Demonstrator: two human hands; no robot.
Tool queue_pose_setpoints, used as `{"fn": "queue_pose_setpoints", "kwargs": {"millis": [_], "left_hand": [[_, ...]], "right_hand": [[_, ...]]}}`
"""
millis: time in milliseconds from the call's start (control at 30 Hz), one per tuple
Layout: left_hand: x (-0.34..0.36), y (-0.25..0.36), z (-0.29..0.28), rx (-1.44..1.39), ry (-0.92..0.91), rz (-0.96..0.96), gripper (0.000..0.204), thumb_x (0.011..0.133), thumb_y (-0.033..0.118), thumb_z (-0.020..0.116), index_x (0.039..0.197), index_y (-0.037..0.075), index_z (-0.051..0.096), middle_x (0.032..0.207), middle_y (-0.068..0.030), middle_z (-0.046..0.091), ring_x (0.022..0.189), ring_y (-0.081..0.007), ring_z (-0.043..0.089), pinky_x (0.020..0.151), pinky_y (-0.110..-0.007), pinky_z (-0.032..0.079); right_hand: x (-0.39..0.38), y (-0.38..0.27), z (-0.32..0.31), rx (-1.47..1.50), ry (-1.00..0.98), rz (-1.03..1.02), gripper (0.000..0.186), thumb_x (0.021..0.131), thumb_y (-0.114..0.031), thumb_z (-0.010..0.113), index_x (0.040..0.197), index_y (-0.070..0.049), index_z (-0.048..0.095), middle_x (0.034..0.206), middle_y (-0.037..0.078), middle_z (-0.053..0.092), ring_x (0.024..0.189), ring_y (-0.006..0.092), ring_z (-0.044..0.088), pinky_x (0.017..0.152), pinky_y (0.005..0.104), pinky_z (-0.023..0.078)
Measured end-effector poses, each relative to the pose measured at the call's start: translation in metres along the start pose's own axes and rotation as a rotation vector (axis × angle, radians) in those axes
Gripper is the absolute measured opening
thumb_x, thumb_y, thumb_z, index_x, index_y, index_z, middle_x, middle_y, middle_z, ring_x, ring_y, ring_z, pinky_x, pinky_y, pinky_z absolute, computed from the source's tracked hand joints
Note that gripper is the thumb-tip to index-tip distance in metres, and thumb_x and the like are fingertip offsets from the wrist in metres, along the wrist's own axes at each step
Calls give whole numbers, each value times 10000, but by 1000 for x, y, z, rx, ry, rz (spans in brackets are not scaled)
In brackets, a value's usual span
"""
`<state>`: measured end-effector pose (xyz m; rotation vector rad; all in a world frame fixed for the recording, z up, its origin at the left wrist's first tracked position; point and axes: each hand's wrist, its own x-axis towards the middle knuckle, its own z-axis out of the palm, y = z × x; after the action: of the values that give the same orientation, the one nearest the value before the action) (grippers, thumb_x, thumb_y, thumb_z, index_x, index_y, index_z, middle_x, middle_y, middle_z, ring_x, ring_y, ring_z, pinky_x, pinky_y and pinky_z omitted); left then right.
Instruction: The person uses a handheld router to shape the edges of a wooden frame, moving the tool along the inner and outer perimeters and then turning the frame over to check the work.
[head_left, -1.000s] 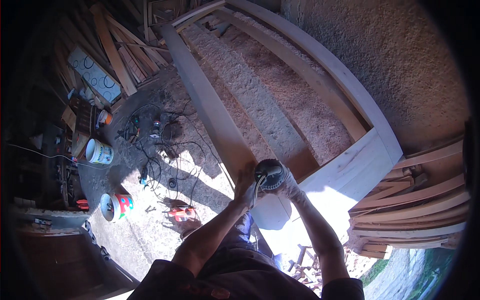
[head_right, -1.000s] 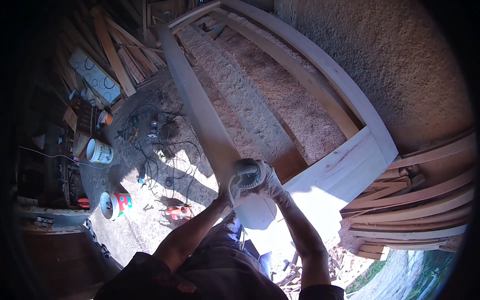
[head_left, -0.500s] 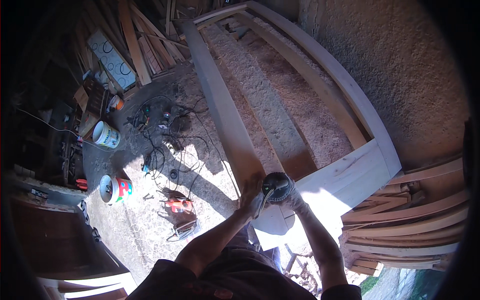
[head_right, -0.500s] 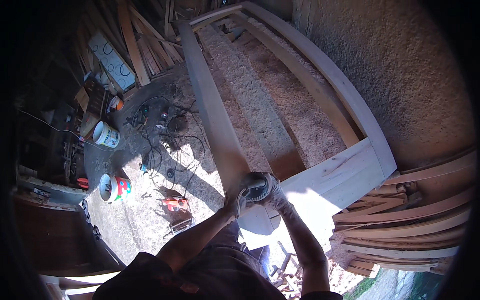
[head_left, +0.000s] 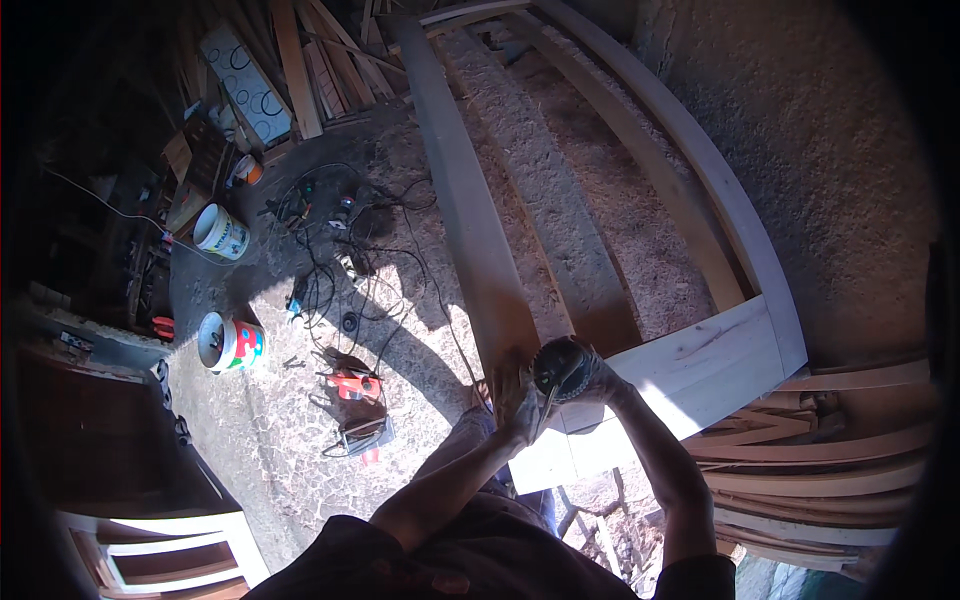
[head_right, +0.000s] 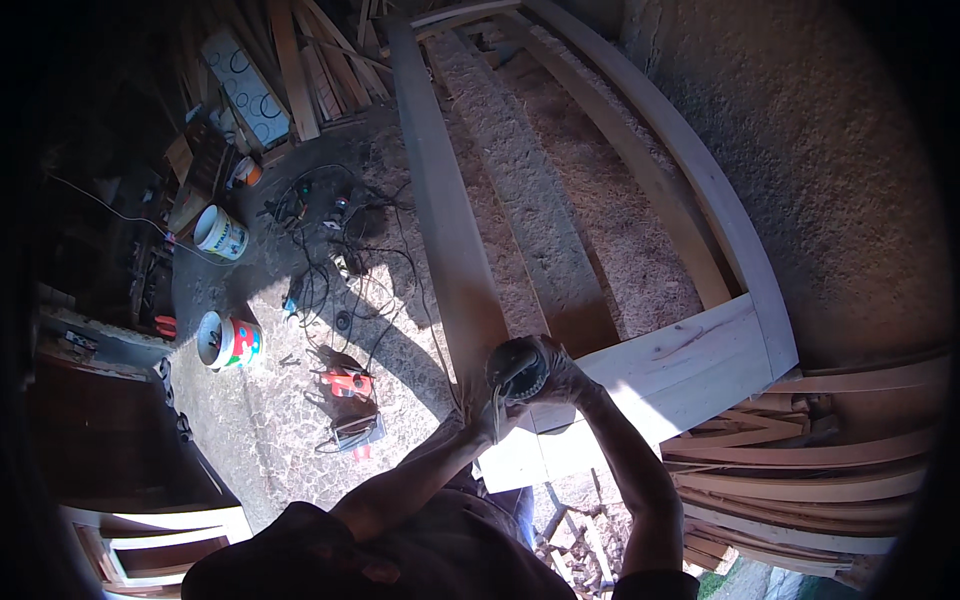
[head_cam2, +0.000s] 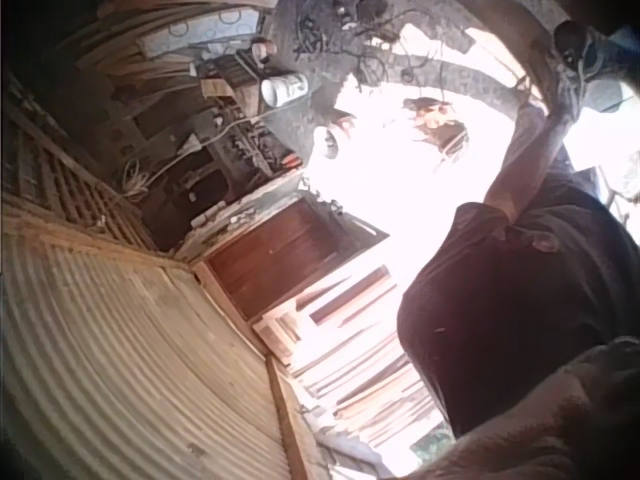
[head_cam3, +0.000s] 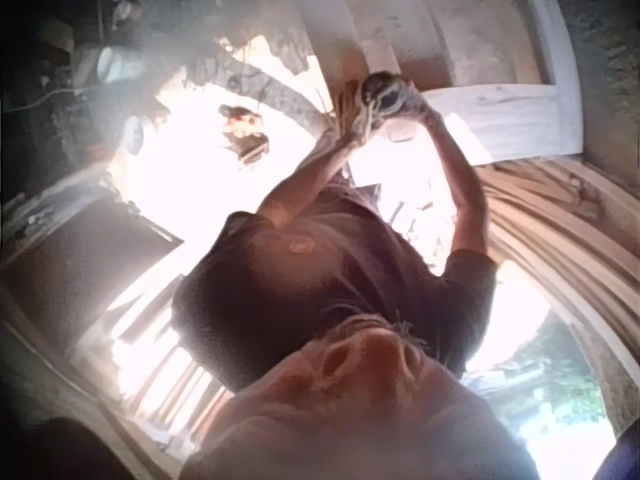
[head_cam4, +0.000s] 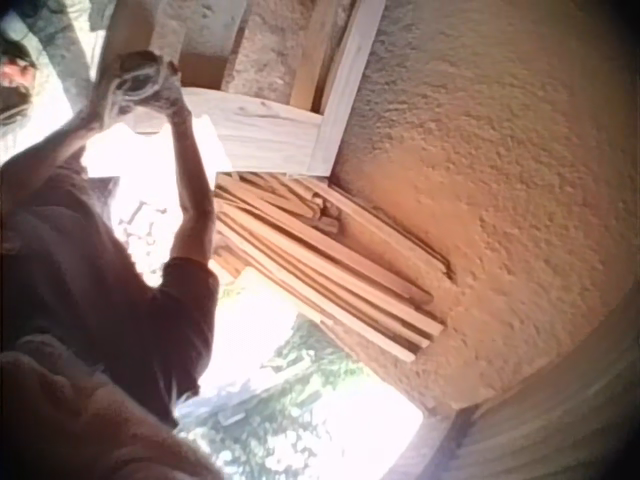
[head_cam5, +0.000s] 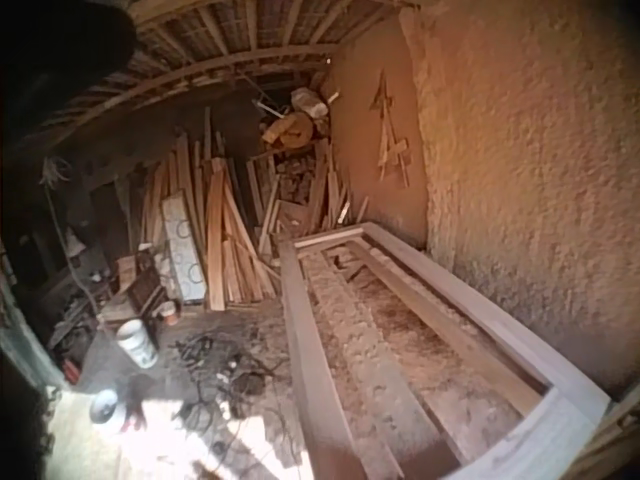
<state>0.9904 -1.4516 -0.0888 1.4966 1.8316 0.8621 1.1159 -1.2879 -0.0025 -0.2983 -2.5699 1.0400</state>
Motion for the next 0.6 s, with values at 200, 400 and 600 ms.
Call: {"fn": "queue_pose_setpoints", "kwargs": {"millis": [200,400,600], "left_hand": [[11,-21,-13,-185,-51,-1,770,837,262,780,1474,-15,450,1518,-266,461,1442,-436,413,1215,-588,300],[29,-57,-26,-531,-62,-38,751,829,234,789,1457,-29,472,1504,-281,475,1433,-456,425,1213,-595,307],[46,-41,-39,-893,-27,-145,562,932,148,665,1444,-11,499,1466,-271,516,1405,-430,460,1187,-566,347]], "right_hand": [[-18,-2,29,-79,194,173,666,691,-395,920,1280,-199,679,1257,46,702,1164,241,659,1074,444,492],[-6,-19,39,124,395,278,505,674,-215,871,1155,-138,736,1126,72,744,1057,280,706,987,411,561],[7,-13,32,30,415,209,438,670,-207,849,1090,-142,743,1114,76,740,1038,283,703,972,394,564]]}}
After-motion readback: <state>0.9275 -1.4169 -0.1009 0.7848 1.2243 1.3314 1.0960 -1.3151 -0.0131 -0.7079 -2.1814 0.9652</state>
